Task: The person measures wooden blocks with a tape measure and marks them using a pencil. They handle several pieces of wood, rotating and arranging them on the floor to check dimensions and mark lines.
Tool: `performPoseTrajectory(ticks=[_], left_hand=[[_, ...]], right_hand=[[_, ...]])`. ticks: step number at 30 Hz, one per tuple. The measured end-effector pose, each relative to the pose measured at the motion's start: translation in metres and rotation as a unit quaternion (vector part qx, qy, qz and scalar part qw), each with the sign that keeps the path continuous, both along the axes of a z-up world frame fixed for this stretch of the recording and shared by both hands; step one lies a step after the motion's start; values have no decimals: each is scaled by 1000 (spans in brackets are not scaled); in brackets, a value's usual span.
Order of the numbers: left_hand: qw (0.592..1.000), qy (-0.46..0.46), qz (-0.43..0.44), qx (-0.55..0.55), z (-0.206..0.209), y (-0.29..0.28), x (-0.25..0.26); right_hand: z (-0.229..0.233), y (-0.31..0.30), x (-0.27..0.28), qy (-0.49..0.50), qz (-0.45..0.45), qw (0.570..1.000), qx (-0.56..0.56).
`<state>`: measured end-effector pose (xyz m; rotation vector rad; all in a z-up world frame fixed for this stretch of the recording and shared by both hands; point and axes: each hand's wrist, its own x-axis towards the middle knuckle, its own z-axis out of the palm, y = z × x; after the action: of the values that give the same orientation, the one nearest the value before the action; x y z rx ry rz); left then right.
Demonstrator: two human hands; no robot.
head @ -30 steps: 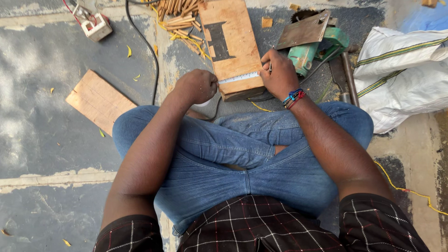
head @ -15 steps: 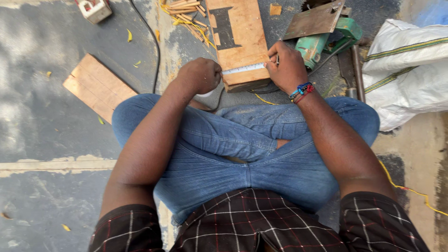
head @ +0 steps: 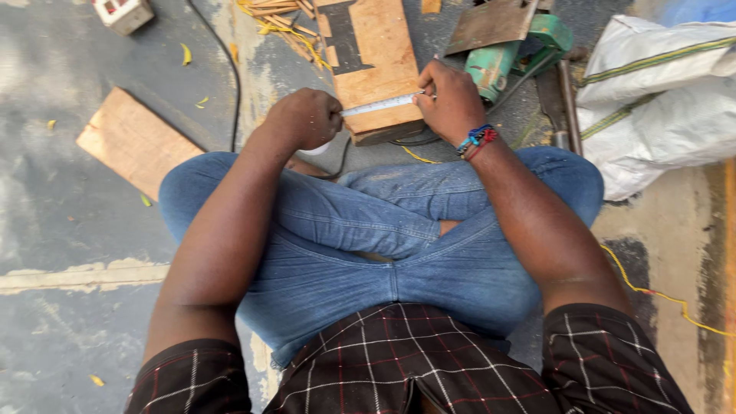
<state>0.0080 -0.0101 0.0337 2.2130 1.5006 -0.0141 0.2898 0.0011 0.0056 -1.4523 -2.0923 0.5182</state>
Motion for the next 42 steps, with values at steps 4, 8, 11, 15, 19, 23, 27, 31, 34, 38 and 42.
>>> performPoseTrajectory(ticks=[4,8,11,15,19,23,27,31,34,38,42], left_hand=[[999,10,22,-25,1,1,2],[999,25,26,-33,0,1,1],[999,23,10,-21,-3,4,1],[999,28,-5,-17,-8,4,-1],[1000,17,2,-14,-9,4,-3],[1000,12,8,-21,-5,5,-5],[999,27,13,-20,-4,1,-3],[1000,24,19,0,-3,2,-3],[999,22,23,22,-5,2,-3],[999,27,23,32,-6,4,-2],[998,24,12,52,-7,3,-1]], right_hand=[[2,0,1,5,8,1000,-9],[3,-1,1,-2,4,1000,-21],[5,0,1,-2,4,1000,-16],[7,-2,0,-11,-3,1000,-19],[10,-3,0,-6,-8,1000,-24],[12,-1,-2,-14,-16,999,-28],[10,-3,0,-11,-8,1000,-22],[7,1,0,-18,-17,999,-22],[5,1,0,-5,-21,1000,-14],[4,3,-4,5,-28,1000,-4],[4,0,-6,8,-32,999,2]])
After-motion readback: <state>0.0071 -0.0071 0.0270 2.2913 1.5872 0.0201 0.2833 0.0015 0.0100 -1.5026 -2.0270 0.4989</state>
